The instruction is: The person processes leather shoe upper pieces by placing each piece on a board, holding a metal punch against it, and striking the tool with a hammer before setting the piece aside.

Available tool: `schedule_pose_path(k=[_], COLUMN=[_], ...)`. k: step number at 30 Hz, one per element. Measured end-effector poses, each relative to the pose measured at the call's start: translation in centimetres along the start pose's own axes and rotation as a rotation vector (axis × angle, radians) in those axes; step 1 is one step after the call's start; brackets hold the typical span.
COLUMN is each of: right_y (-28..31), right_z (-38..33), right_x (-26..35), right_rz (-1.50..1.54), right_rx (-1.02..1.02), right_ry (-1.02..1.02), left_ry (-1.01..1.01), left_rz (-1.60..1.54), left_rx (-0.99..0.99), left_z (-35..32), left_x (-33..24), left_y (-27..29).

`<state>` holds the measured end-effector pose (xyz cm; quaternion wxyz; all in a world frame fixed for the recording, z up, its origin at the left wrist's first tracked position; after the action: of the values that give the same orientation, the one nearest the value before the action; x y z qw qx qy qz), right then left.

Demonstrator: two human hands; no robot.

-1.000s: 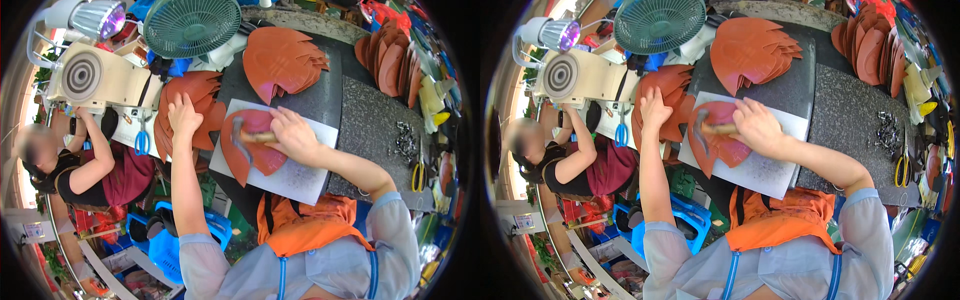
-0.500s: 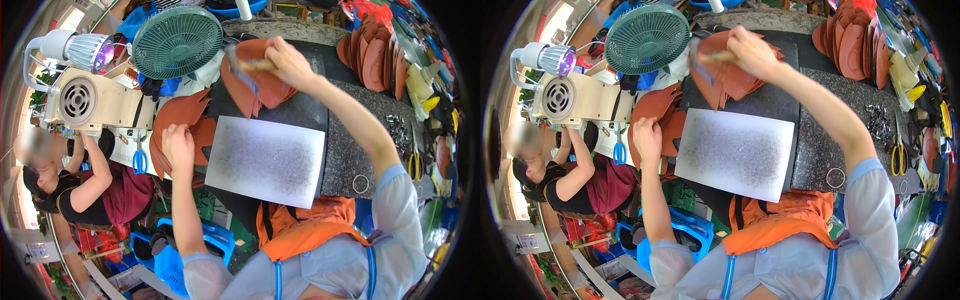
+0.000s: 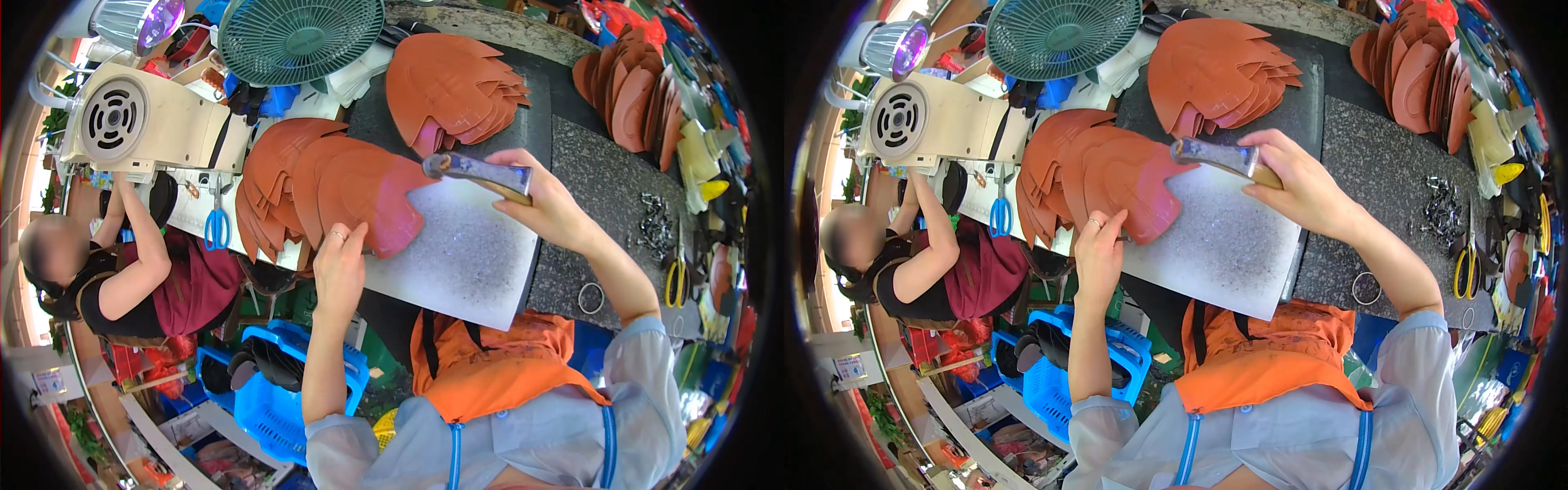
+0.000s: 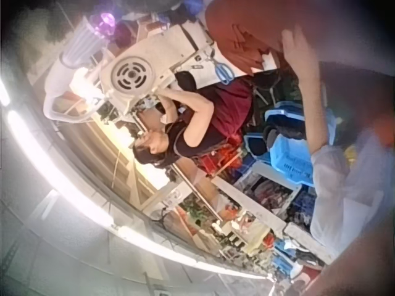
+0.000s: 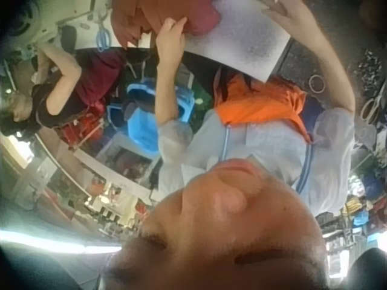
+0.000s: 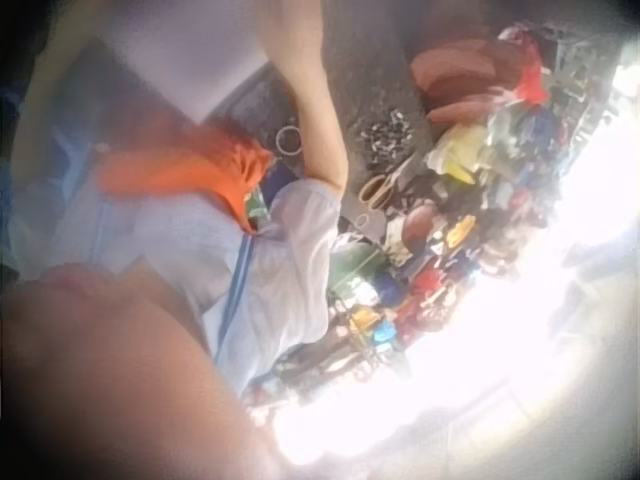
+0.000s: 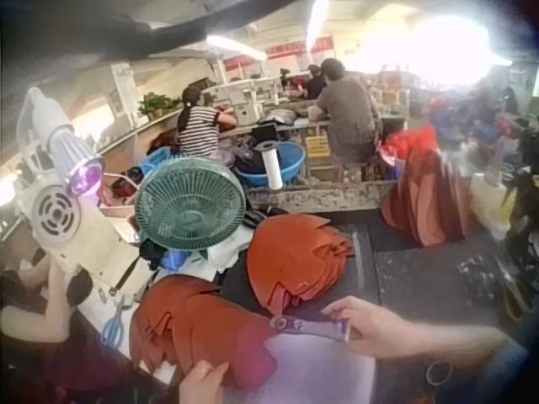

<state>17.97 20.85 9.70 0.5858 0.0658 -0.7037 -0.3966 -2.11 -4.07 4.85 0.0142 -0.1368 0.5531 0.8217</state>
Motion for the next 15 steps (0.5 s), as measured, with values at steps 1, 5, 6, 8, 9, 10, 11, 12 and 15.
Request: schedule_pose_path(k=[1,5,6,8,9,10,11,12,15], right_y=[0.2,-0.1,-0.2,-0.5,-0.6,-1.1,-1.5,-1.7,-2.0], right_z=[-0.8,-3.1,-3.6,-4.4,-4.8,-5.0,-5.2,-5.3,-5.7], right_x=[0.2,0.1,0.3,0.2,0.0,0.1,0.2,0.4,0.5], right_rz=[0.001,-0.126,-0.081,-0.065,-0.067,-0.110,-0.153,-0.165,-0.276], right_rx=[0.005,0.095,0.136,0.191,0.192,0.240,0.288,0.303,0.275], right_ry=[-0.005,-0.094,-0.112,-0.130,-0.142,-0.121,-0.099,-0.097,-0.075], left_ry=[0.004,0.049,0.120,0.133,0.146,0.299,0.303,0.350,0.403], left_rz=[-0.073,-0.173,-0.283,-0.426,-0.559,-0.679,-0.681,-0.818,-0.890], left_rx=[-0.013,0.082,0.036,-0.027,-0.097,-0.227,-0.224,-0.404,-0.490], left_z=[-0.3,-0.9,-0.4,-0.4,-0.5,-1.0,-0.9,-0.8,-0.2], left_x=[-0.8,-4.4,-5.2,-4.4,-4.1,-3.9,-4.2,-4.1,-4.1], left_y=[-0.1,-0.7,-0.1,-0.2,-0.3,-0.6,-1.4,-2.2,-3.0])
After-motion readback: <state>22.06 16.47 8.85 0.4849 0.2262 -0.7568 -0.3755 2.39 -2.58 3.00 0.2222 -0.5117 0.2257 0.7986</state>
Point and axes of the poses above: each hand's wrist, its own z-axis towards the middle knuckle, its own y-axis out of the back of the hand, x = y × z, the point moved 3 cm from there along z, towards the middle knuckle, and after that the axes turned 13 degrees about -y, right-handed, at the moved point
